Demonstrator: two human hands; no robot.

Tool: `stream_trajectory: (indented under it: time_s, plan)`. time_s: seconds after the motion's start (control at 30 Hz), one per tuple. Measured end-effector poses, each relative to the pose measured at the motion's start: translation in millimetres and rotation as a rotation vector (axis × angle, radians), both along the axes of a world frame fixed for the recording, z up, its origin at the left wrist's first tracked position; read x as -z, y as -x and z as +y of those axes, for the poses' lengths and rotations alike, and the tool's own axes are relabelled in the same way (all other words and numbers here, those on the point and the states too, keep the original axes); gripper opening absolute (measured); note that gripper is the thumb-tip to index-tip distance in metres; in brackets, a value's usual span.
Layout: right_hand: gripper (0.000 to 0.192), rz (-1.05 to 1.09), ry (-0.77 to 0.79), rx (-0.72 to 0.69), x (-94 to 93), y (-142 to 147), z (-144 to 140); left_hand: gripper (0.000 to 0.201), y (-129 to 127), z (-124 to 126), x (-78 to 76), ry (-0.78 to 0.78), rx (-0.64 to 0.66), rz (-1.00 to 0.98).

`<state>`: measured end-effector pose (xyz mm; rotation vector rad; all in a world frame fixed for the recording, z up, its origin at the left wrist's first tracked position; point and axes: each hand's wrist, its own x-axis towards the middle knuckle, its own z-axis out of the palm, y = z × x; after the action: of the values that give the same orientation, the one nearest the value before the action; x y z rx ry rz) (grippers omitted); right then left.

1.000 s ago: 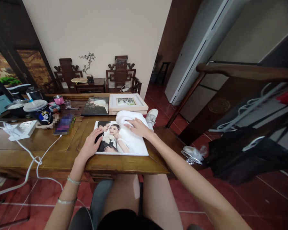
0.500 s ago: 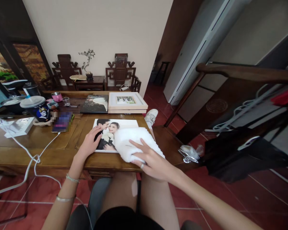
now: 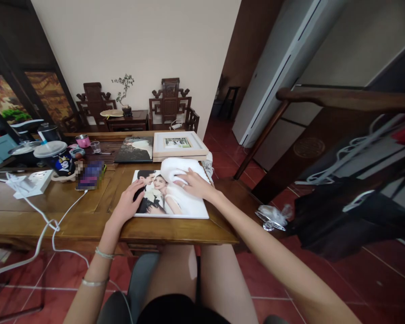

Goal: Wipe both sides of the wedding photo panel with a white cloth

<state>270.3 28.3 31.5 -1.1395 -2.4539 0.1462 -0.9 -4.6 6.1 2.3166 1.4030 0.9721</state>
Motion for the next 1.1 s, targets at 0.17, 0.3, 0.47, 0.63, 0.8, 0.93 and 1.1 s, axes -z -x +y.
stream_trajectory:
  time_s: [0.17, 0.3, 0.47, 0.63, 0.8, 0.93, 1.1]
  plan:
    - [0.033, -0.041, -0.050, 0.122, 6.3, 9, -1, 0.038, 1, 0, -2.0, 0.011, 0.006, 0.025]
    - [0.032, -0.057, -0.043, 0.147, 6.3, 15, -41, 0.039, 0, 0, -0.8, 0.006, 0.009, 0.025]
    - [0.027, -0.005, 0.041, 0.032, -0.9, 22, -105, 0.038, -1, 0, 0.4, -0.003, 0.018, 0.006]
    - [0.025, -0.009, 0.103, -0.217, -9.8, 20, -127, 0.038, -1, -1, 0.5, 0.002, 0.024, -0.013]
    - [0.029, 0.007, 0.137, -0.232, -14.4, 8, -83, 0.038, 0, 1, 1.0, 0.002, 0.020, 0.003]
    - [0.029, 0.036, 0.084, -0.125, -11.0, 5, -29, 0.037, 1, 1, 1.0, 0.007, 0.012, 0.008]
    - [0.030, 0.055, 0.007, 0.064, -4.5, 16, 7, 0.038, 3, 2, 1.1, 0.013, 0.009, 0.017]
